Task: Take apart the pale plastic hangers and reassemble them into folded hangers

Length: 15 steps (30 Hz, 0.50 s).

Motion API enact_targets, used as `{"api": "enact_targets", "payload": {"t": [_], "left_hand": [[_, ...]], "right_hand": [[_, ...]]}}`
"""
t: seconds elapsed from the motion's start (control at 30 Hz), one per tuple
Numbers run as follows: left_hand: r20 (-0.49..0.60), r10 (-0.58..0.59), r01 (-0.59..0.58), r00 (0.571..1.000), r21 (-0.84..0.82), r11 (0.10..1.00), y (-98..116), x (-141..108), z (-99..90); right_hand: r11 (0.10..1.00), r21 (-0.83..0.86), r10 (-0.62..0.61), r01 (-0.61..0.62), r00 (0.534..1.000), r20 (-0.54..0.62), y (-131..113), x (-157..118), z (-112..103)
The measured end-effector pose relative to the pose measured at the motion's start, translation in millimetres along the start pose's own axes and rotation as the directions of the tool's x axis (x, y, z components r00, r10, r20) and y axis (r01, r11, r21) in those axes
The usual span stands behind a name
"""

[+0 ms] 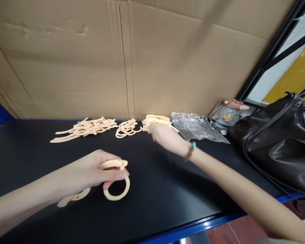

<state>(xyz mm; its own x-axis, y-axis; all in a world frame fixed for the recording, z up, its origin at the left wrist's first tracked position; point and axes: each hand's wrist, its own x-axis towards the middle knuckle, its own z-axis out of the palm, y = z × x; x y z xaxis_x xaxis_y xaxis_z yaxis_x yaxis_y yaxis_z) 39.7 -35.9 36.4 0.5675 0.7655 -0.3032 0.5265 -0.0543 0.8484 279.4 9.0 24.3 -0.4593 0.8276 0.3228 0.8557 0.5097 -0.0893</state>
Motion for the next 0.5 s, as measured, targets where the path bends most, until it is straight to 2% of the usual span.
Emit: {"api": "enact_targets", "payload": {"t": [0.13,0.23,0.37,0.43,0.5], "left_hand": [[-0.118,0.034,-0.039,0.992,-0.037,0.999,2.4,2.1,-8.7],[-0.174,0.166,-0.18,0.971,-0.07,0.981,-0.6,4.8,-12.4],[-0.235,0.332,-0.364,0.914,-0.108,0.925,-5.2,7.5,-15.4],[-0.256,0.384,-0.421,0.887,-0.107,0.901,-7.7,10.3,-16.6],[-0.302,0.441,-0.484,0.845,-0.082,0.871,-11.7,14.4,-16.8]], "right_hand": [[0.987,-0.03,0.149,-0.156,0.974,-0.171,57.7,56.2,10.9],[0.988,-0.015,0.148,-0.156,0.959,-0.243,75.2,83.4,24.6],[0.996,0.011,0.092,-0.092,0.965,-0.244,71.2,90.9,31.1],[0.998,0.035,0.067,-0.06,0.964,-0.258,56.4,83.0,28.5],[0.996,0.087,0.048,-0.025,0.962,-0.268,30.6,67.9,24.9]]}}
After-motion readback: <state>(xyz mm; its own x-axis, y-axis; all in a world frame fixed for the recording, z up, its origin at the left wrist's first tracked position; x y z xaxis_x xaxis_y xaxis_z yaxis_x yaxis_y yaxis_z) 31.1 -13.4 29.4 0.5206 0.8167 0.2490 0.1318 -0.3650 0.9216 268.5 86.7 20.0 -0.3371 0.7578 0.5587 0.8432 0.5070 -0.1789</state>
